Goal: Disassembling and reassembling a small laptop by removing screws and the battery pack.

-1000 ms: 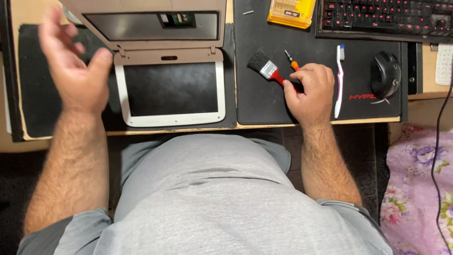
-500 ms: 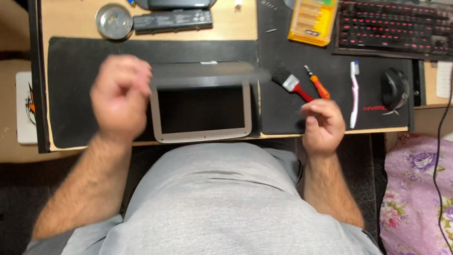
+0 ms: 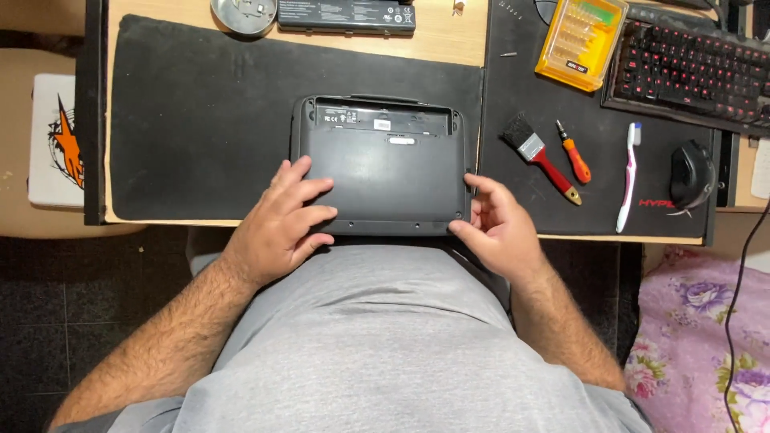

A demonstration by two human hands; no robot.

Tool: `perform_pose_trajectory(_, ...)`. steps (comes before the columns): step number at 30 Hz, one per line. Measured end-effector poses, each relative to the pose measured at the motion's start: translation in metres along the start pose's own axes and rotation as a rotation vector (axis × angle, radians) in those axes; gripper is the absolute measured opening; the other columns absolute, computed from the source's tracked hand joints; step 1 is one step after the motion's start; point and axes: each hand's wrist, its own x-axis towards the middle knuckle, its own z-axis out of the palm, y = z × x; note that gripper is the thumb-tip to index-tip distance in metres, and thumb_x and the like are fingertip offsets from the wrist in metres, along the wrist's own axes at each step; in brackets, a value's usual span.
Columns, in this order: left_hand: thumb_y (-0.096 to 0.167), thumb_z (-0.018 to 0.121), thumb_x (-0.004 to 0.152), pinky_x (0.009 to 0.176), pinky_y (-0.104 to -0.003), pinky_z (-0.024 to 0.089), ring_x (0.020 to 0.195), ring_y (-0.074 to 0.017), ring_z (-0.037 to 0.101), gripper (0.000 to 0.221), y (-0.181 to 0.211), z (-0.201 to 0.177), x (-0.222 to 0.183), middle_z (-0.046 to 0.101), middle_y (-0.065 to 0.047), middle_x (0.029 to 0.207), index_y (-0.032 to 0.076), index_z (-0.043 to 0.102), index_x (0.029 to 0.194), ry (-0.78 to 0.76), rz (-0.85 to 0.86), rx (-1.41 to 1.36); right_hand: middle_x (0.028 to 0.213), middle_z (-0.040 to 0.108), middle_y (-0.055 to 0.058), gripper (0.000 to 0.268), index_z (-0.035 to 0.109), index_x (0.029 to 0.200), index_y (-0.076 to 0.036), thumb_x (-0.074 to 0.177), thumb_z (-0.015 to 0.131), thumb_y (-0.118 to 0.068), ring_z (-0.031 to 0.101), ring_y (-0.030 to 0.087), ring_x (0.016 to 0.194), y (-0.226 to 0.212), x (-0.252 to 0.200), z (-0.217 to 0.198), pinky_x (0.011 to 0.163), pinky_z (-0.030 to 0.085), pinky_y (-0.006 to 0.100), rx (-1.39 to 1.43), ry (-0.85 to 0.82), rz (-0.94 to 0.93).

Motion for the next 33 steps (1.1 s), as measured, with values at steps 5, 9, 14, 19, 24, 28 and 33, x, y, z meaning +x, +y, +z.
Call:
perform_pose_trajectory(5,0.057,0.069,0.091,0.125,-0.053,0.027,0.141,-0.0317,0.05,0.04,-0.012,-0.009,0.012,0.065,-0.002,0.136,0.021,0.071,0.108,-0.161,0.011,0.123,0.082,0.071,0.007,0.073,0.055,0.146,-0.013,0.08,0.086,-0.021,0.071,0.02,0.066,-0.05,-0.003,0.017,0.061,0.058,0.034,-0.51,0.005,0.105)
perform_pose_trajectory(9,0.048,0.068,0.099,0.1,-0.053,0.048,0.112,-0.0344,0.064,0.029,-0.048,-0.02,0.073,0.07,-0.007,0.108,0.019,0.071,0.096,-0.019,0.128,0.309,0.079,0.07,0.002,0.07,0.059,0.144,-0.02,0.079,0.085,-0.027,0.071,0.02,0.067,-0.053,-0.003,0.017,0.064,0.059,0.034,-0.625,0.009,0.115)
perform_pose_trajectory(14,0.026,0.082,0.086,0.086,-0.051,0.041,0.115,-0.0342,0.051,0.033,-0.089,-0.027,0.155,0.062,-0.008,0.125,0.01,0.068,0.111,-0.104,-0.11,0.529,0.075,0.06,-0.007,0.052,0.063,0.134,-0.019,0.085,0.081,-0.021,0.054,0.006,0.061,-0.036,0.004,0.011,0.064,0.048,0.024,-0.499,0.001,0.045)
perform_pose_trajectory(19,0.053,0.079,0.087,0.09,-0.05,0.04,0.113,-0.0339,0.052,0.047,-0.134,-0.002,0.2,0.063,-0.009,0.116,0.012,0.075,0.109,-0.441,-0.26,0.811,0.08,0.064,-0.005,0.045,0.069,0.128,-0.014,0.084,0.081,-0.016,0.057,0.006,0.065,-0.031,0.004,0.006,0.067,0.05,0.022,-0.403,0.025,0.018)
perform_pose_trajectory(24,0.046,0.082,0.089,0.092,-0.053,0.041,0.11,-0.0373,0.056,0.045,-0.139,-0.002,0.205,0.071,-0.012,0.106,0.014,0.072,0.119,-0.472,-0.235,0.725,0.086,0.064,-0.003,0.035,0.073,0.12,-0.013,0.086,0.081,-0.018,0.058,0.009,0.069,-0.028,0.0,0.003,0.066,0.05,0.023,-0.417,0.005,-0.088)
perform_pose_trajectory(28,0.048,0.068,0.098,0.089,-0.045,0.044,0.102,-0.0315,0.056,0.039,-0.133,-0.004,0.191,0.063,-0.011,0.108,0.014,0.063,0.116,-0.49,-0.042,0.895,0.086,0.065,-0.004,0.036,0.073,0.12,-0.014,0.085,0.081,-0.018,0.058,0.008,0.07,-0.028,0.004,0.002,0.066,0.052,0.022,-0.413,-0.004,-0.077)
perform_pose_trajectory(33,0.015,0.065,0.103,0.061,-0.049,0.054,0.081,-0.0355,0.063,0.021,-0.114,-0.014,0.183,0.059,-0.016,0.1,0.004,0.058,0.119,-0.385,-0.067,0.48,0.084,0.066,-0.002,0.034,0.071,0.121,-0.01,0.089,0.078,-0.008,0.059,0.004,0.071,-0.014,0.009,-0.01,0.068,0.05,0.02,-0.155,-0.07,0.012)
